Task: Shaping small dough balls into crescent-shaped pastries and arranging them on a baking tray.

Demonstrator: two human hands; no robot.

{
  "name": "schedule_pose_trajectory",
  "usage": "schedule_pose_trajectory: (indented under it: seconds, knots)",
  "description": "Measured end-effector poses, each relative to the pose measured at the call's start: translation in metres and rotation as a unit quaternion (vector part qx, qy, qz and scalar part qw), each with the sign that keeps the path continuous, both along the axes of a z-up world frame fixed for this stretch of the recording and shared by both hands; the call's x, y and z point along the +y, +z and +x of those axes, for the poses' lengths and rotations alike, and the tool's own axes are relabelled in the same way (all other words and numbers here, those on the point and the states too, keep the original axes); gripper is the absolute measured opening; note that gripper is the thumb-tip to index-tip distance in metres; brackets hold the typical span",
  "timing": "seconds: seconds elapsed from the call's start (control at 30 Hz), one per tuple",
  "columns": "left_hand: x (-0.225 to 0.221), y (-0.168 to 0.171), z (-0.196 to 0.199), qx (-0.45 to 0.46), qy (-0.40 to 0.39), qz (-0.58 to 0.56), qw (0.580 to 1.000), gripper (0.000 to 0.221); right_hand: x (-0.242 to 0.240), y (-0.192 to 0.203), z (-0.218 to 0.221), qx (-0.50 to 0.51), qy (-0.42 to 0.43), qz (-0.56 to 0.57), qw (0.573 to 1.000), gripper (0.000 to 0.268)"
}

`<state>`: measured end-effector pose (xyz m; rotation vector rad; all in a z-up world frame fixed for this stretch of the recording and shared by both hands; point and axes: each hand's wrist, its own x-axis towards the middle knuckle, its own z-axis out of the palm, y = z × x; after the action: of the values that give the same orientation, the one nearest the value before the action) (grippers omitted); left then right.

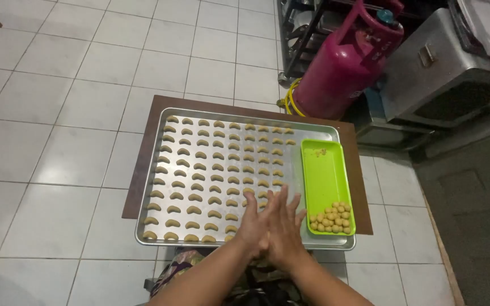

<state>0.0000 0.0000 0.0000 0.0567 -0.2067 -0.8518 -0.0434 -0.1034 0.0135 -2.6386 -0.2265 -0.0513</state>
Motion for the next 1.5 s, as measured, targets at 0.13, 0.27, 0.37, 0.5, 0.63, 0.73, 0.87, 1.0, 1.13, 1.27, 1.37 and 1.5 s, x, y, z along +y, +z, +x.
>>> schedule_pose_trajectory:
  seconds: [0.13, 0.27, 0.37, 0.5, 0.63, 0.73, 0.87, 1.0, 1.13, 1.27, 1.37, 1.5]
  knots:
    - [-0.008, 0.014, -0.003, 0.055, -0.02, 0.22, 0.974, 0.107, -0.018, 0.003, 0.017, -0.08, -0.054, 0.028, 0.995, 0.099]
    - [-0.016, -0.002, -0.001, -0.062, 0.108, 0.097, 0.987, 0.094, 0.011, 0.01, -0.001, -0.1, 0.016, 0.009, 0.995, 0.105]
    - [-0.001, 0.021, 0.001, 0.009, 0.032, 0.149, 0.988, 0.102, -0.004, -0.004, 0.016, -0.093, 0.012, -0.003, 0.996, 0.101]
    - [-0.011, -0.014, -0.003, 0.042, 0.016, 0.21, 0.977, 0.109, -0.008, -0.008, 0.028, -0.083, -0.079, 0.04, 0.993, 0.114]
    - [-0.012, 0.004, 0.002, 0.04, 0.092, 0.126, 0.987, 0.104, 0.019, 0.015, 0.005, -0.144, 0.066, 0.031, 0.987, 0.106]
    - [0.0, 0.024, 0.003, -0.053, 0.014, 0.19, 0.98, 0.111, -0.004, -0.003, 0.017, -0.019, 0.003, 0.0, 1.0, 0.115]
    - [-0.013, 0.007, 0.008, -0.026, 0.057, 0.176, 0.982, 0.104, -0.012, -0.006, 0.027, -0.132, -0.029, 0.008, 0.991, 0.095]
    - [-0.013, -0.002, 0.009, 0.039, 0.084, 0.105, 0.99, 0.109, 0.016, 0.008, 0.011, -0.085, 0.039, 0.053, 0.994, 0.115]
    - [-0.006, 0.019, 0.006, 0.04, -0.007, 0.205, 0.978, 0.111, -0.013, -0.013, 0.037, -0.081, -0.064, 0.046, 0.994, 0.111]
    - [-0.014, 0.002, 0.012, -0.068, 0.075, 0.126, 0.987, 0.108, 0.012, 0.01, 0.019, -0.139, 0.026, 0.036, 0.989, 0.1]
    - [-0.007, 0.02, 0.01, -0.048, 0.067, 0.104, 0.991, 0.106, 0.002, 0.004, 0.028, -0.126, 0.028, 0.055, 0.99, 0.105]
    - [-0.007, -0.002, 0.005, 0.012, 0.001, 0.173, 0.985, 0.112, -0.016, -0.011, 0.041, -0.092, -0.068, 0.037, 0.993, 0.102]
